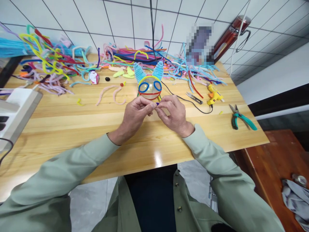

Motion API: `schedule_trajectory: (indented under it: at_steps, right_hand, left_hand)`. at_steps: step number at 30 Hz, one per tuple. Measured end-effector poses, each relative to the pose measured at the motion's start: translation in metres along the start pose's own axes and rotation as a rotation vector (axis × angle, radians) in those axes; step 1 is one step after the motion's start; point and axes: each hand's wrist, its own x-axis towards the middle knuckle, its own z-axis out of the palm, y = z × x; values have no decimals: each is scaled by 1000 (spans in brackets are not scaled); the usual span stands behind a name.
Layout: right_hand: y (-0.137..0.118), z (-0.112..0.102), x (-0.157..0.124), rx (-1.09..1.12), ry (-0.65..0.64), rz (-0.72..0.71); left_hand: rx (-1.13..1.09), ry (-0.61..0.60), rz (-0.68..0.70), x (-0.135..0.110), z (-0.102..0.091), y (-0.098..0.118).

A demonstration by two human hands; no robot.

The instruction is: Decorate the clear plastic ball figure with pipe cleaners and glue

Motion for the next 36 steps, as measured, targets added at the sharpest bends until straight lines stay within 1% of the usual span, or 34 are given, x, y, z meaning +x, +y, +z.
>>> schedule_trajectory:
  at_steps: [2,5,8,12,14,18,20,23,27,31,36]
  right_hand:
    - [-1,-2,1,34,40,45]
    - [-5,-4,2,134,64,199]
    - [-7,-1,0,275,4,352]
    - [-9,6,-4,329,-84,414]
    - [-8,7,-5,355,-89,474]
    - [-4,7,-4,463,-57,597]
    - [-3,6,-4,485,-74,618]
    - [-1,6,-4,483,-101,614]
    - [0,8,-6,504,-86,634]
    - [1,11,-9,543,-37,646]
    - [1,12,-9,541,-36,640]
  left_hand:
    - [7,12,16,0,1,0]
    - [10,49,56,-1,2,-1]
    - [58,71,86,-2,3,-2]
    - [112,52,93,-4,3,-2]
    - [82,74,84,-3,2,-2]
    - [17,130,35,2,-5,-4]
    - [5,107,5,4,-8,-5]
    - [-11,37,-34,4,-9,-4]
    - [-23,-35,-41,3,-6,-3]
    - [-20,-65,-54,4,-5,-2]
    - [-33,-79,-76,4,-6,-1]
